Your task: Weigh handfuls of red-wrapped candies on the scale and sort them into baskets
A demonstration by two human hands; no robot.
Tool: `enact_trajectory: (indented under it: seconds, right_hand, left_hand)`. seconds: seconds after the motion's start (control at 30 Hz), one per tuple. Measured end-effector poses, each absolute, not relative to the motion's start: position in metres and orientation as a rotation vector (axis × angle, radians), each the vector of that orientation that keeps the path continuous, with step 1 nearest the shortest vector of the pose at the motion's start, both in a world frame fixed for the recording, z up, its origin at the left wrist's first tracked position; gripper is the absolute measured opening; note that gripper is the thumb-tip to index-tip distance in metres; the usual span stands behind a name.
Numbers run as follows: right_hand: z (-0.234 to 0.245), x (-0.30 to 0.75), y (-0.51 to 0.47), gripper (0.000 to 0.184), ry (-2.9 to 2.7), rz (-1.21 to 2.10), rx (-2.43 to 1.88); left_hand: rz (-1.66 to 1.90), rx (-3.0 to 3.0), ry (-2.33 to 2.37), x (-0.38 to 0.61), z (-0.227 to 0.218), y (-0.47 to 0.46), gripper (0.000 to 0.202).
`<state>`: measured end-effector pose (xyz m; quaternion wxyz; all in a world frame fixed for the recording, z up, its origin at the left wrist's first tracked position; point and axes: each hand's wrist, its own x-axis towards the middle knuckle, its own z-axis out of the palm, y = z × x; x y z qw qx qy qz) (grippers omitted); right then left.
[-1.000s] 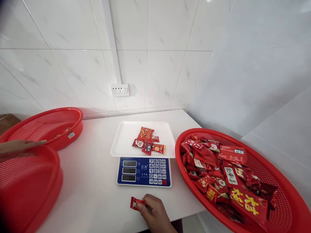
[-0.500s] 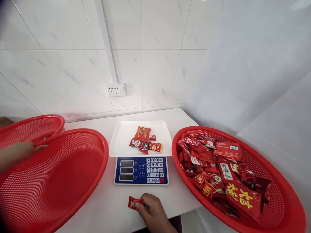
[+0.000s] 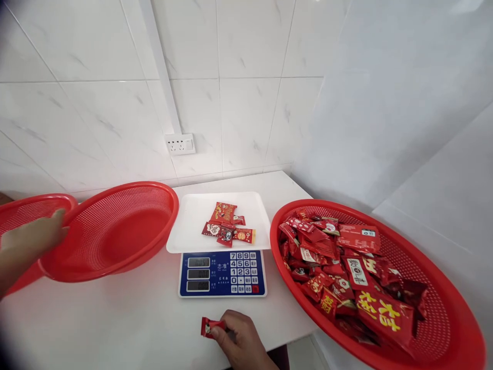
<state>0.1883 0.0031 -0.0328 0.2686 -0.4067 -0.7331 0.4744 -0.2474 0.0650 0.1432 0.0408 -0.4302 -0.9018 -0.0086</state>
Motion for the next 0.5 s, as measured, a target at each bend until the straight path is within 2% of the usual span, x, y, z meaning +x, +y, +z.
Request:
enact_trajectory:
  seconds: [0.03, 0.13, 0.27, 0.37, 0.5]
  right_hand:
    - [-0.033, 0.188, 0.003, 0.046, -1.984, 1.276, -1.101]
    - [-0.033, 0.185, 0.004, 0.048, -1.992, 1.285, -1.132]
    - [-0.030, 0.180, 0.008, 0.049, -1.983, 1.331, -1.198]
    - [-0.031, 0.177, 0.011, 0.050, -1.995, 1.313, -1.228]
    - [-0.036, 0.178, 0.010, 0.052, -2.015, 1.259, -1.203]
  left_hand:
    - [0.031, -1.329, -2.739, -0.222, 0.147, 0.067, 0.046]
    - [-0.197, -1.783, -2.478, -0.133, 0.146, 0.075, 0.043]
    - [-0.291, -2.667, -1.685, -0.032, 0.116, 0.090, 0.039]
    - [-0.290, -2.843, -1.280, 0.005, 0.088, 0.105, 0.049]
    - [-0.374, -2.857, -1.204, 0.019, 0.072, 0.123, 0.034]
